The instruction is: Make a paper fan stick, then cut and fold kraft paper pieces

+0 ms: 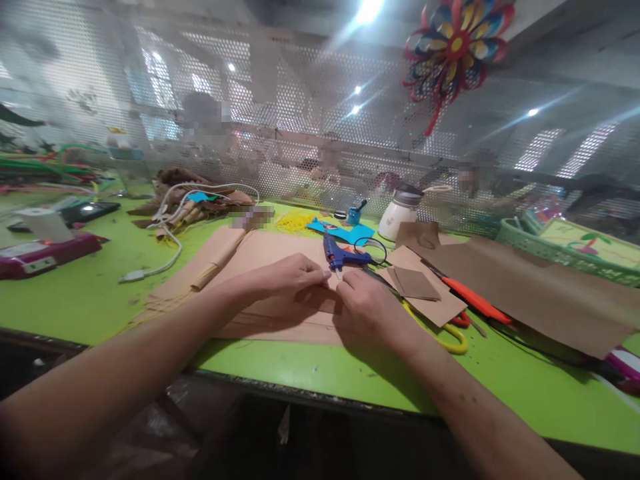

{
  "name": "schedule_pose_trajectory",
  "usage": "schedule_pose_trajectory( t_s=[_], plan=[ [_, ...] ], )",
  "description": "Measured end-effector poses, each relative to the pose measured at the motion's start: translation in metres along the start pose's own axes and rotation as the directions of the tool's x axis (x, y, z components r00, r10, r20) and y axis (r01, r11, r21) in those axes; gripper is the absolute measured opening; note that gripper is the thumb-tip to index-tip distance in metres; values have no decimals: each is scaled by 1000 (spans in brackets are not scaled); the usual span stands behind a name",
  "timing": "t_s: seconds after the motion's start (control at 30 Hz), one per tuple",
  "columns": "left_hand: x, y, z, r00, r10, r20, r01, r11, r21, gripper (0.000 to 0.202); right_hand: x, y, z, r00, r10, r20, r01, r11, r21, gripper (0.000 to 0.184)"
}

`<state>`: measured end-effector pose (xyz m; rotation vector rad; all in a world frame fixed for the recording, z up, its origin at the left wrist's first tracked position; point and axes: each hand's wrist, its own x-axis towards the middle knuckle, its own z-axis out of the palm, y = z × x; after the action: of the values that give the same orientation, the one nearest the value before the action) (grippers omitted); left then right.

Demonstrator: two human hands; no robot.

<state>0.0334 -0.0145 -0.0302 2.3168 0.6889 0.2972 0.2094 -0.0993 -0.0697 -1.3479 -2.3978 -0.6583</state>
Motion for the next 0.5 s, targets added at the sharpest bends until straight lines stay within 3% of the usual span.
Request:
schedule_pose_trajectory(
  t_s=[0.17, 0.3, 0.4, 0.5],
  plan=[
    [-3, -7, 1, 996, 65, 67, -59, 995, -83, 42, 2, -2, -4, 997, 22, -76, -22, 1000, -1, 11],
    [-2, -10, -1, 995, 69, 65, -65, 996, -69, 41, 0, 4, -3, 982, 150, -118, -113, 956, 269, 9],
    [-1, -7, 1, 997, 66, 51, -63, 997, -53, 39, 0, 7, -7, 961, 274, -47, -215, 840, 498, 22],
    [1, -4, 6, 992, 123, 0, -123, 992, -25, 35, 1, 8, -15, 940, 329, 88, -316, 744, 589, 20]
  ],
)
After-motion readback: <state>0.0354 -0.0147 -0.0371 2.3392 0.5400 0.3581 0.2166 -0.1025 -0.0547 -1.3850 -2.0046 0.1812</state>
